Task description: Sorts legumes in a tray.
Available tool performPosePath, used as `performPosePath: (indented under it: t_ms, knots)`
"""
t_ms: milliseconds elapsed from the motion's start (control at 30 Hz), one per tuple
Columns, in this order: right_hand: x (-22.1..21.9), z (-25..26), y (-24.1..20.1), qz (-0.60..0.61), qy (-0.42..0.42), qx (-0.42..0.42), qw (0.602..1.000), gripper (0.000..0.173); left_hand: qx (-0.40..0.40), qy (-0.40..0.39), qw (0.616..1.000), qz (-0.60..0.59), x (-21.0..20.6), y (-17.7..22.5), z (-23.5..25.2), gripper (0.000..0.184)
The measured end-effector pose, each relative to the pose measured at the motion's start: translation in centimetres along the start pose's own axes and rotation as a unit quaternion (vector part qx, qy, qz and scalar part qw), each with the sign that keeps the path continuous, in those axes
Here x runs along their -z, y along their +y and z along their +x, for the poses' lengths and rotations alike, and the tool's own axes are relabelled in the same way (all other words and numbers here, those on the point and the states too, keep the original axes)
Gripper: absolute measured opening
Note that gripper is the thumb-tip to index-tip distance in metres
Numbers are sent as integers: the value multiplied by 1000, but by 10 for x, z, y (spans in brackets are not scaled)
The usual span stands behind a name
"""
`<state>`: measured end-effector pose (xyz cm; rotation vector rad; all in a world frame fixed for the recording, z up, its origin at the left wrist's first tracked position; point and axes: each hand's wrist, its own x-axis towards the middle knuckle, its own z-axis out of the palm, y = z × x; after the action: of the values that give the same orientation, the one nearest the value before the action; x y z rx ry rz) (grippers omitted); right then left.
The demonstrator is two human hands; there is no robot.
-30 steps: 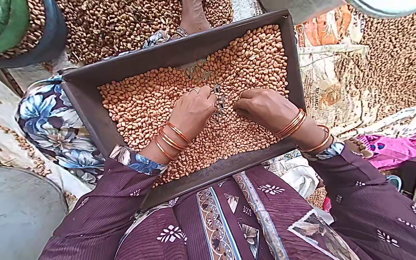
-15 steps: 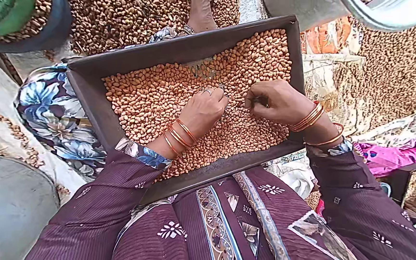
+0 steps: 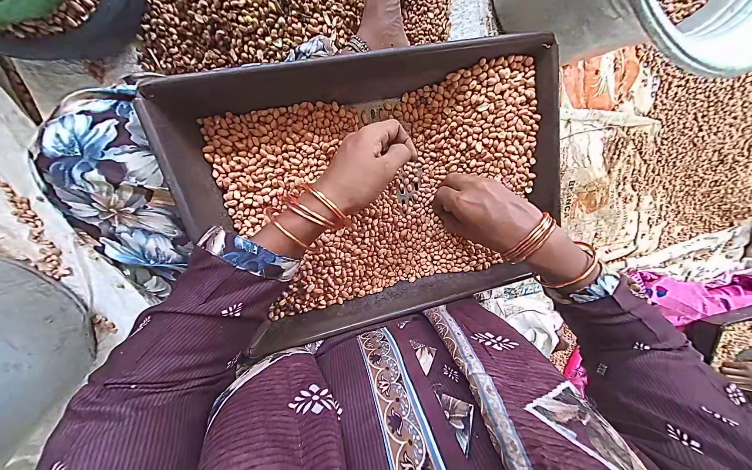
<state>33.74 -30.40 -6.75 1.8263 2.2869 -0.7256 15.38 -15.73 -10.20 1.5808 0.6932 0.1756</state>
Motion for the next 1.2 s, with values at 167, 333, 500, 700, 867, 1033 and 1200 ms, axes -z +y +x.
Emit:
performPosePath:
  t_ms: [167, 333, 500, 700, 867, 1033, 1200]
  knots:
    - [-3, 2, -3, -1, 15, -3, 1000, 8, -119, -61, 975, 178, -10, -9, -3, 19]
    - [1, 7, 5, 38, 1, -14, 999, 11, -257, -127, 928, 238, -39, -23, -10, 19]
    - [5, 1, 14, 55, 30, -5, 998, 11, -246, -106, 906, 328, -59, -28, -15, 18]
    - [32, -10, -16, 35, 158, -10, 987, 12, -73, -40, 997, 7, -35, -5, -10, 15]
    - [40, -5, -31, 78, 218, 25, 973, 20, 159, -84, 909, -376, -21, 15, -20, 37]
    - [29, -19, -40, 21, -12, -219, 975, 40, 48, -27, 996, -76, 24, 8, -50, 24]
    - [1, 7, -53, 222, 56, -88, 969, 46, -115, -23, 957, 267, 52, -21, -82, 20]
